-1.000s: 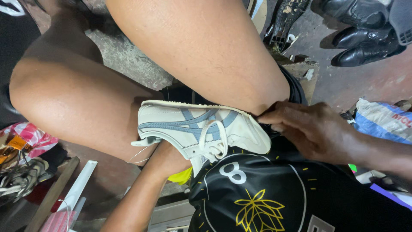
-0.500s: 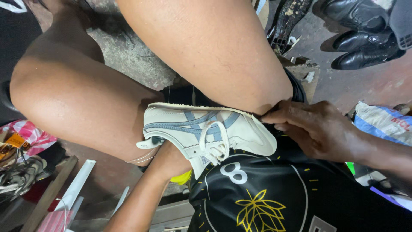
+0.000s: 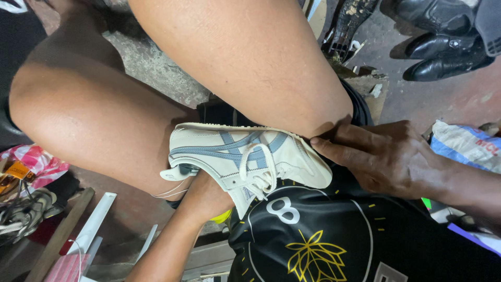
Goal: The person stitches a white sneaker using a needle and thread, pulling the thread through the sole and upper by hand while holding the shoe against their lap.
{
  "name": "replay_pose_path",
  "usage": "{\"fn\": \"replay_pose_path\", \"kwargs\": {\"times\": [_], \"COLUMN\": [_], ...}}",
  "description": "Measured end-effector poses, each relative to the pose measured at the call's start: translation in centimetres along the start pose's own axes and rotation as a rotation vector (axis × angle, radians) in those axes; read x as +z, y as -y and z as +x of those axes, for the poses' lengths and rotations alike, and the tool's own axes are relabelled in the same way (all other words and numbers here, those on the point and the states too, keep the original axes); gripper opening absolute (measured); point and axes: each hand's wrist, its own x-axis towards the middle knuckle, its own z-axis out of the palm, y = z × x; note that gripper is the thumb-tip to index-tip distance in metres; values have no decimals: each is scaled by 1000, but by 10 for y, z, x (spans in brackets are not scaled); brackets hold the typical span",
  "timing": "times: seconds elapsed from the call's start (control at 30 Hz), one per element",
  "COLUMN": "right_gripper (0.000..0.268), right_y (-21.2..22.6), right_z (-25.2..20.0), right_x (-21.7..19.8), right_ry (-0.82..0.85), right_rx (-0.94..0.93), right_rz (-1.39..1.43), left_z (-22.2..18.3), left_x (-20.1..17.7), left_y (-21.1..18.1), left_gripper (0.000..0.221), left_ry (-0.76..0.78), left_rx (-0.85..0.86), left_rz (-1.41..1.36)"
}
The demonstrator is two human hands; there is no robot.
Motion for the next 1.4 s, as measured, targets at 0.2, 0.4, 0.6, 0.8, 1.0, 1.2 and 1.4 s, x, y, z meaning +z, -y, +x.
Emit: {"fn": "replay_pose_path", "kwargs": {"times": [0.2, 0.4, 0.6, 0.8, 1.0, 1.2, 1.4], "right_gripper": [56, 63, 52, 42, 28, 24, 15], "right_y": [3, -2, 1, 21, 23, 23, 1], "right_z": [7, 5, 10, 18, 26, 45, 51], "right_x": [-1, 2, 7, 15, -12, -30, -35], "right_ry": [-10, 13, -3, -133, 48, 210, 324], "right_rx": [18, -48, -2, 105, 135, 42, -49], "right_rz": [27, -34, 15, 86, 22, 69, 74], "left_z": [3, 8, 12, 16, 2, 0, 1], "left_x": [0, -1, -3, -5, -14, -2, 3], "left_y": [3, 2, 2, -7, -3, 17, 23], "left_gripper": [46, 42, 45, 45, 50, 55, 53], "left_ry": [17, 33, 2, -9, 22, 49, 22], "left_rx": [-8, -189, -164, -289, -108, 59, 14], "left_rz": [-39, -202, -220, -263, -63, 89, -35]}}
